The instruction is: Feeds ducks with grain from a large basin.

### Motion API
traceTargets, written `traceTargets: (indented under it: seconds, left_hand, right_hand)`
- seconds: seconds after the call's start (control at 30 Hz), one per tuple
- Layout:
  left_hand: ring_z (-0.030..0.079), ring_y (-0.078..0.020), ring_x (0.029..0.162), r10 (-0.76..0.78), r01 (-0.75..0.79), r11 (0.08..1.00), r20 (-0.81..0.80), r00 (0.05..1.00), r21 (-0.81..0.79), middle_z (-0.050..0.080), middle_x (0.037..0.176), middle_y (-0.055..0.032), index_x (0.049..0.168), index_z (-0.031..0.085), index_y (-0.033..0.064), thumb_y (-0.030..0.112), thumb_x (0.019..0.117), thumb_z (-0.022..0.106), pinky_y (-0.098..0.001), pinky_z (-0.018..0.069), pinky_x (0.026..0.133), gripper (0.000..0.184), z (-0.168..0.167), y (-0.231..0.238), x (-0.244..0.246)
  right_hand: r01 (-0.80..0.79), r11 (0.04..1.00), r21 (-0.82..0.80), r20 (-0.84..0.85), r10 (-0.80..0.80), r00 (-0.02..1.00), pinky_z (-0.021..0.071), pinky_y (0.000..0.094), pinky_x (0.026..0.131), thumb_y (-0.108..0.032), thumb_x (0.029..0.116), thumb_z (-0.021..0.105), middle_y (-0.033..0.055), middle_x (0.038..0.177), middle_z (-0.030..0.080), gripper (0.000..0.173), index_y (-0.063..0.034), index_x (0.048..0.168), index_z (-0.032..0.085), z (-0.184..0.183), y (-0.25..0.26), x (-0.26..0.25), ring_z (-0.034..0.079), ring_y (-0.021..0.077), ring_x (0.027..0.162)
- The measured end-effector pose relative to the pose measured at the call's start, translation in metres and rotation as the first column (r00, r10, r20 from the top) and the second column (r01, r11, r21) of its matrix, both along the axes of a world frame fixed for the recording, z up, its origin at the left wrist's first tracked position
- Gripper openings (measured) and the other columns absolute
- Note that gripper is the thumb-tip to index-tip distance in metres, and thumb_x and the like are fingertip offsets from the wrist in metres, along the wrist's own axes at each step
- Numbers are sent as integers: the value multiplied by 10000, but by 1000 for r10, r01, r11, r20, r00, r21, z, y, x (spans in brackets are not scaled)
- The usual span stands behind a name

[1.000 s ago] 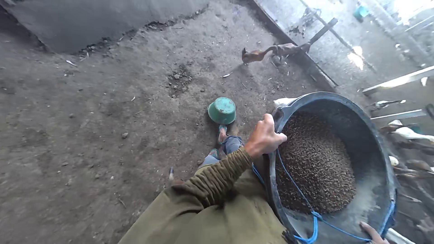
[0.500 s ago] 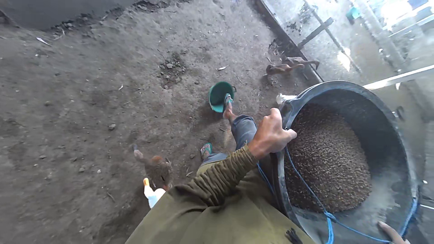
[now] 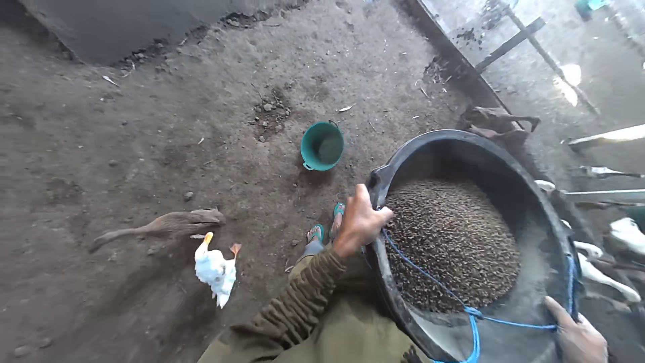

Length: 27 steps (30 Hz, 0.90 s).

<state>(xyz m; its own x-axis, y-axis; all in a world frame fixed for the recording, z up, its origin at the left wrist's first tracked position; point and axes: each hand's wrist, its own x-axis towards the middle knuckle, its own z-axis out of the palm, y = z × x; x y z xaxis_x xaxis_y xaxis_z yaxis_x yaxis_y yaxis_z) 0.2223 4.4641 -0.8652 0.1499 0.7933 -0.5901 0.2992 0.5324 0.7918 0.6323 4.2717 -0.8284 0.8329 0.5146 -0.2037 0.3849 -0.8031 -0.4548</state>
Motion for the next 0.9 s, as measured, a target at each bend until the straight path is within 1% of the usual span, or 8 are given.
traceTargets:
  seconds: [0.07, 0.17, 0.37, 0.43, 0.5, 0.57, 0.7, 0.9]
  left_hand:
    - [693, -258, 951, 79, -82, 995, -44, 996, -64, 680, 1022, -142, 1340, 498, 23, 221, 819, 786, -479, 573, 837, 627, -16, 15, 3]
    - [691, -267, 975, 186, -203, 969, -126, 974, -139, 681, 1051, -154, 1352, 499, 20, 232, 812, 793, -494, 570, 862, 651, -45, 34, 5]
    - [684, -302, 1042, 306, -378, 884, -271, 913, -274, 675, 1137, -194, 1406, 468, 8, 230, 837, 790, -526, 559, 913, 690, -106, 68, -8]
    - [667, -324, 1074, 338, -429, 849, -307, 890, -308, 660, 1163, -220, 1401, 468, -11, 213, 846, 789, -536, 544, 931, 679, -131, 83, -16]
    - [640, -355, 1120, 360, -469, 812, -334, 871, -347, 634, 1206, -252, 1406, 457, -33, 194, 865, 788, -545, 522, 956, 673, -160, 98, -25]
    - [610, -372, 1180, 373, -492, 778, -344, 862, -391, 608, 1265, -273, 1425, 444, -42, 194, 877, 777, -552, 504, 990, 683, -193, 115, -34]
    - [561, -391, 1252, 339, -476, 705, -339, 877, -526, 557, 1347, -293, 1461, 409, -44, 212, 918, 746, -562, 475, 1021, 689, -248, 153, -55]
    - [564, -405, 1237, 223, -411, 612, -351, 909, -676, 564, 1338, -297, 1435, 450, -38, 284, 914, 767, -577, 478, 992, 689, -298, 203, -73]
  right_hand:
    - [-81, 997, -12, -40, 80, 996, 517, 398, 952, -292, 1010, 642, 206, 1177, 659, 485, 47, 1349, 571, -21, 43, 20, 645, 171, 1021]
    - [-166, 986, -22, -112, 163, 980, 458, 472, 1069, -237, 1005, 640, 273, 1386, 566, 575, 15, 1490, 459, -54, 112, 39, 586, 296, 1240]
    - [-409, 895, -178, -216, 370, 903, 279, 575, 1224, -304, 1074, 487, 184, 1650, 329, 645, -120, 1642, 246, -113, 231, 39, 349, 340, 1512]
    - [-467, 824, -320, -243, 405, 882, 317, 640, 1174, -319, 1095, 442, 224, 1608, 390, 629, -178, 1659, 202, -129, 274, 25, 417, 412, 1458]
    - [-542, 672, -505, -264, 478, 838, 421, 712, 1013, -334, 1118, 373, 333, 1387, 571, 575, -247, 1660, 204, -152, 316, 14, 582, 532, 1228]
    - [-571, 521, -634, -317, 498, 807, 458, 700, 967, -329, 1126, 320, 340, 1267, 638, 550, -297, 1660, 187, -176, 357, 2, 631, 537, 1132]
    - [-582, 295, -758, -417, 467, 780, 451, 656, 1027, -333, 1129, 280, 310, 1330, 619, 564, -302, 1667, 112, -218, 425, -26, 605, 506, 1216]
    - [-600, 141, -788, -508, 404, 761, 436, 659, 1058, -334, 1120, 296, 281, 1418, 574, 593, -311, 1667, 70, -273, 484, -33, 567, 478, 1295]
